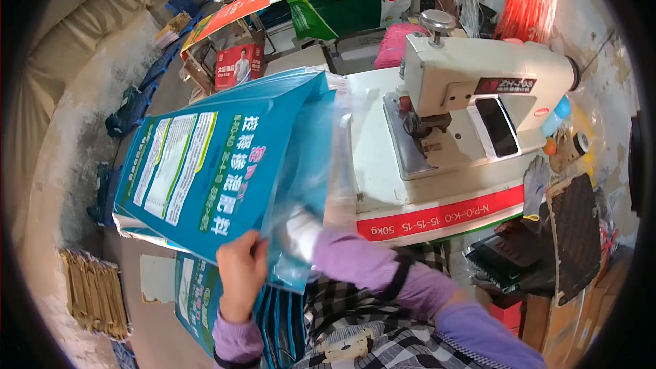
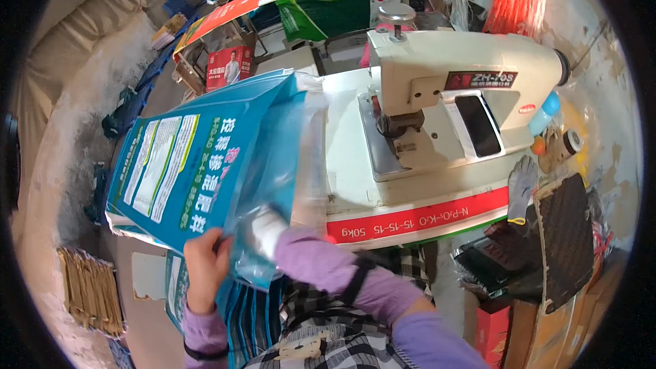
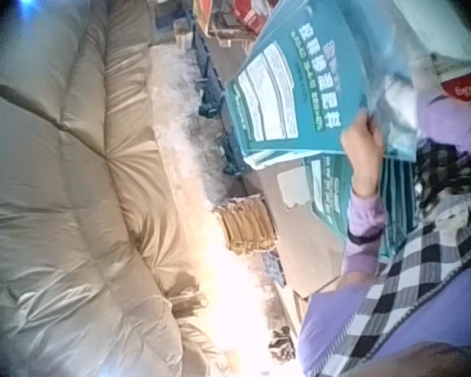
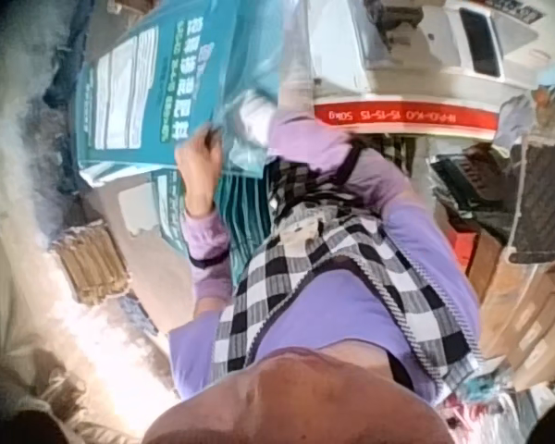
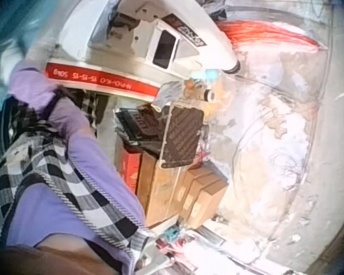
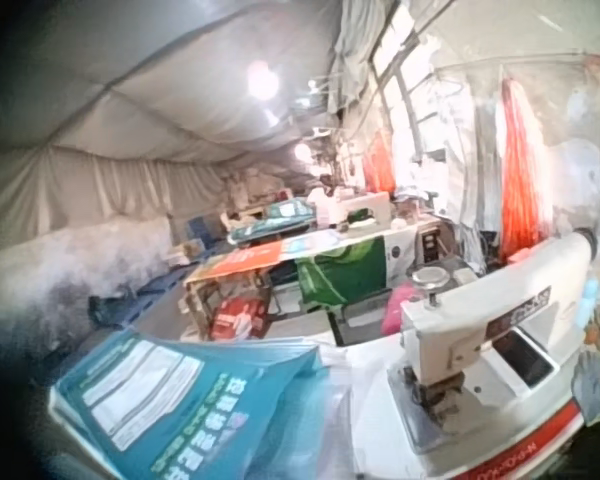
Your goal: The person is using an industrial sewing machine to stitch and seal the tops of large plastic fertilizer bags.
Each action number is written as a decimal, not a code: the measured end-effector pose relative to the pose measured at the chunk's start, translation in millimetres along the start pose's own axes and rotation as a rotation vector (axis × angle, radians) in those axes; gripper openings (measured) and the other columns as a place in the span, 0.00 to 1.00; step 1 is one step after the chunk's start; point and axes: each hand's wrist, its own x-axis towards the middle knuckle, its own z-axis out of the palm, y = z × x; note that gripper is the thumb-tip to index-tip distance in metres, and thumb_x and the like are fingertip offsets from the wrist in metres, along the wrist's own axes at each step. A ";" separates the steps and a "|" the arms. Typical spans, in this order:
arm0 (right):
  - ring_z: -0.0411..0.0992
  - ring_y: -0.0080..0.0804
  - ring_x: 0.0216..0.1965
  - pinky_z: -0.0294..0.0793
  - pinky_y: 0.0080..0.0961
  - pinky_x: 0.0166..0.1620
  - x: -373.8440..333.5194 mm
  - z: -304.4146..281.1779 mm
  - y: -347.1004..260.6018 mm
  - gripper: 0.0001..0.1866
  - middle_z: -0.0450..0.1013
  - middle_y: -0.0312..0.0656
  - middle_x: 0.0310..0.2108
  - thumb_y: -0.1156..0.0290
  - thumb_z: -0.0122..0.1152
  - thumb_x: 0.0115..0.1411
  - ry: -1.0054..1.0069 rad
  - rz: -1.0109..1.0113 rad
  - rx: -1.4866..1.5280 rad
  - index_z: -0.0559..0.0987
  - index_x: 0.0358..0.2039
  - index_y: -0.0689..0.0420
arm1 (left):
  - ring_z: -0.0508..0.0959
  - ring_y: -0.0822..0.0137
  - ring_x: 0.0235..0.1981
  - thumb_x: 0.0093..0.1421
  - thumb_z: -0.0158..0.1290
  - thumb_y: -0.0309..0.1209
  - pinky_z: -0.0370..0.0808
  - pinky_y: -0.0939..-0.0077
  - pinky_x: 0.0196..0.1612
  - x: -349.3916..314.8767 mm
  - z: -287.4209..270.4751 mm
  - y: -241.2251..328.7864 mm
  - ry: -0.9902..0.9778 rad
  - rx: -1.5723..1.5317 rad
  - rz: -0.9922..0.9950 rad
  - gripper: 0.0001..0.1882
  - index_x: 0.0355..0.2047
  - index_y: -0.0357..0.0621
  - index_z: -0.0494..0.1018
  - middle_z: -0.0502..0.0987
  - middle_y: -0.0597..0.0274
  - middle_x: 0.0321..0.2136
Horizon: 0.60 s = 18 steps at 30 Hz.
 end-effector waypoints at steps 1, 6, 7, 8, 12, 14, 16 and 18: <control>0.76 0.42 0.43 0.73 0.43 0.48 17.9 -4.4 -29.6 0.15 0.79 0.41 0.36 0.62 0.54 0.59 -0.097 -0.188 -0.173 0.84 0.40 0.52 | 0.77 0.46 0.21 0.51 0.60 0.23 0.69 0.60 0.23 -17.6 -7.8 -4.5 0.021 0.040 0.025 0.03 0.27 0.38 0.77 0.75 0.47 0.19; 0.75 0.42 0.50 0.74 0.43 0.53 55.8 63.9 55.6 0.15 0.79 0.41 0.39 0.63 0.54 0.59 0.263 0.177 0.172 0.84 0.41 0.52 | 0.77 0.51 0.21 0.47 0.60 0.17 0.71 0.64 0.23 -93.1 -40.8 -19.7 0.111 0.073 -0.056 0.08 0.30 0.39 0.79 0.77 0.49 0.22; 0.75 0.42 0.50 0.74 0.42 0.53 44.7 62.3 73.7 0.14 0.79 0.42 0.38 0.63 0.54 0.59 0.442 0.240 0.279 0.84 0.41 0.52 | 0.77 0.52 0.20 0.46 0.59 0.16 0.70 0.66 0.23 -100.1 -43.7 -21.2 0.148 0.099 -0.120 0.10 0.31 0.39 0.80 0.77 0.50 0.22; 0.75 0.42 0.49 0.74 0.42 0.53 28.6 49.3 69.8 0.14 0.80 0.42 0.38 0.64 0.54 0.59 0.620 0.236 0.336 0.84 0.40 0.52 | 0.77 0.52 0.20 0.46 0.59 0.16 0.70 0.66 0.23 -102.3 -44.3 -21.5 0.160 0.101 -0.130 0.10 0.31 0.39 0.80 0.77 0.50 0.22; 0.78 0.40 0.44 0.76 0.36 0.50 -21.4 -8.6 53.6 0.16 0.80 0.45 0.35 0.65 0.57 0.58 0.713 0.118 0.412 0.81 0.43 0.59 | 0.74 0.58 0.18 0.45 0.59 0.14 0.68 0.71 0.22 -112.1 -49.5 -17.6 0.164 0.054 -0.216 0.12 0.31 0.38 0.81 0.75 0.53 0.19; 0.80 0.40 0.37 0.77 0.33 0.47 -11.9 30.3 126.3 0.28 0.79 0.46 0.31 0.64 0.67 0.56 0.515 0.822 0.880 0.73 0.53 0.66 | 0.75 0.59 0.19 0.45 0.59 0.13 0.68 0.72 0.24 -111.7 -44.4 -14.1 0.189 -0.006 -0.275 0.12 0.30 0.37 0.81 0.75 0.53 0.20; 0.77 0.46 0.45 0.74 0.38 0.52 -29.7 57.9 135.8 0.34 0.77 0.48 0.38 0.62 0.75 0.49 1.323 0.752 1.689 0.74 0.52 0.66 | 0.75 0.59 0.21 0.45 0.59 0.12 0.68 0.72 0.24 -110.6 -43.1 -17.7 0.246 0.001 -0.265 0.11 0.30 0.36 0.81 0.76 0.53 0.21; 0.73 0.47 0.50 0.72 0.40 0.54 -41.0 37.5 112.5 0.34 0.74 0.48 0.44 0.63 0.75 0.47 1.403 0.868 1.217 0.75 0.52 0.64 | 0.76 0.59 0.22 0.45 0.59 0.12 0.68 0.73 0.25 -112.9 -41.0 -14.5 0.280 -0.004 -0.250 0.11 0.30 0.35 0.81 0.76 0.52 0.22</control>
